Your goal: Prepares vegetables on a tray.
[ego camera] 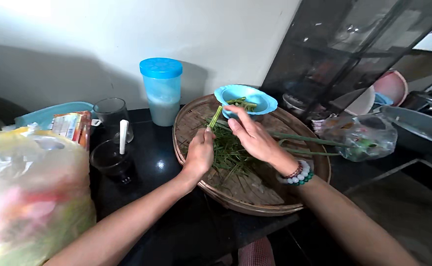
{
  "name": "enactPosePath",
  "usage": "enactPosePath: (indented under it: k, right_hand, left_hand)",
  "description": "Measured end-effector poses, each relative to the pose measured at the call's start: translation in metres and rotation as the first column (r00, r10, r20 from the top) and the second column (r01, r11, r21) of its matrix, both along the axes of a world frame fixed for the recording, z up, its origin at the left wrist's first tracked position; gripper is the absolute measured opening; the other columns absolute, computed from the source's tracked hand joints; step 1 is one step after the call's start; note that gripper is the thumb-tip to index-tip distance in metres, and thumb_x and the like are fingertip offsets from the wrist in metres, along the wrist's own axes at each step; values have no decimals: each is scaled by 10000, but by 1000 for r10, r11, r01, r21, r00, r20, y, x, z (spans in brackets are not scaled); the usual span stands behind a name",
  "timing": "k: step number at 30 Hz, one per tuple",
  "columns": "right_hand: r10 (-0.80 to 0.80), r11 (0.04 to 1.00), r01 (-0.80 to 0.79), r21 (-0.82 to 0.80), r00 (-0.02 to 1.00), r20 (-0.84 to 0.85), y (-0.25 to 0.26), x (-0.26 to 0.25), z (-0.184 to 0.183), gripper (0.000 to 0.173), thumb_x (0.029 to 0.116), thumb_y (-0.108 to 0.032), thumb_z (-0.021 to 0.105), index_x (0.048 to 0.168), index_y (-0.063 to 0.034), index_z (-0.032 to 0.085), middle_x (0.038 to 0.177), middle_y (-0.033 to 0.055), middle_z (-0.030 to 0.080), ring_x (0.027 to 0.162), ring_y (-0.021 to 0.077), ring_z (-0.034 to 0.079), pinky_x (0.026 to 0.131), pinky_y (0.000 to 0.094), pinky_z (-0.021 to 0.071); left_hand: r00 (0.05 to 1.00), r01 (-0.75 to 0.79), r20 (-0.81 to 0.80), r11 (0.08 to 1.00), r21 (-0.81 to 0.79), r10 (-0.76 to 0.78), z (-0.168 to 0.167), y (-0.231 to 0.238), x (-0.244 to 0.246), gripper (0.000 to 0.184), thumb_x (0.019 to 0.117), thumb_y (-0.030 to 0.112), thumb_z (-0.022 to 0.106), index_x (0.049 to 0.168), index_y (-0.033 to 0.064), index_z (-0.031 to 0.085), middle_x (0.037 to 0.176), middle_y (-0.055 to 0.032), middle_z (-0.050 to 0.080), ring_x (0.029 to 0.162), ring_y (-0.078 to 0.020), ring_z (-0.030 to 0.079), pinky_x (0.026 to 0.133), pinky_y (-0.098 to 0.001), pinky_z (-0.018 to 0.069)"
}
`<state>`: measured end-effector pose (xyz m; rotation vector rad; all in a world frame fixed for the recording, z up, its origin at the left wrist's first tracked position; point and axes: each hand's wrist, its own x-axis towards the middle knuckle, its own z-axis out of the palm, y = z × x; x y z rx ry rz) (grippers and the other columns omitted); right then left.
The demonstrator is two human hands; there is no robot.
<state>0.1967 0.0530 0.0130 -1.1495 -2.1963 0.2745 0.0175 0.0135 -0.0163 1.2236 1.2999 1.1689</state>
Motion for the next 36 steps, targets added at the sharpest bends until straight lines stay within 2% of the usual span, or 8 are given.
enactPosePath:
  k: [5,9,16,22,26,29,32,36]
  right_hand:
    - [102,995,-102,1,994,40,-9,-21,-10,498,1123,-439,214,1494,-306,518,1357,-48,662,1091,143,693,872,459,576]
    - [88,996,-88,-3,996,19,-6,-21,-13,482,1126,-429,236,1459,-282,552,1284,-33,693,1080,130,692,863,439,574]
    - [1,998,-6,66,997,75,-9,-26,-12,397,1118,-449,266,1169,-210,578,660,-11,552,597,155,604,513,382,478]
    - [37,999,-36,-36,999,29,-4,-26,-7,458,1107,-501,250,1104,-166,563,677,-1,537,585,144,587,518,360,486]
    - [92,996,-93,2,986,-139,-3,-10,8,466,1097,-459,364,1417,-191,571,849,45,646,564,149,554,491,356,487]
    - [118,978,-96,187,987,-112,4,-1,10,333,1060,-343,548,1295,-135,658,894,26,664,646,100,577,574,296,508]
    - [130,987,-125,97,990,-50,13,5,4,261,1064,-321,541,1166,-151,712,986,-17,709,842,75,678,756,301,585]
    - [123,916,-244,-318,926,-356,6,8,3,430,1095,-474,403,1126,-149,683,752,3,624,455,70,419,405,203,341]
  left_hand:
    - [999,44,-21,998,41,-43,-3,0,1,419,1136,374,287,1064,99,595,689,-5,431,536,-123,420,520,-280,404]
    - [995,83,44,996,34,-85,-2,-2,0,432,1137,377,271,1029,100,584,684,6,427,520,-103,390,496,-254,370]
    - [993,118,1,991,65,-118,-2,-8,4,422,1138,369,268,1039,96,574,666,9,426,507,-104,403,496,-259,390]
    - [981,187,-76,979,78,-181,-2,-7,4,376,1137,356,290,1105,114,576,709,-9,453,545,-120,436,531,-285,422]
    - [963,243,117,970,-1,-241,4,-5,0,363,1141,313,302,1196,76,572,704,17,435,509,-72,384,481,-216,363]
    - [944,263,206,965,-2,-257,5,-7,0,334,1141,307,305,1299,109,523,735,21,468,506,-53,383,465,-194,351]
    - [942,270,182,959,85,-281,2,-7,-1,305,1139,298,312,1272,140,537,750,19,463,520,-62,390,475,-199,357]
    - [954,250,112,943,218,-278,-2,-6,-1,301,1131,296,348,1304,205,577,749,7,446,531,-96,397,483,-233,369]
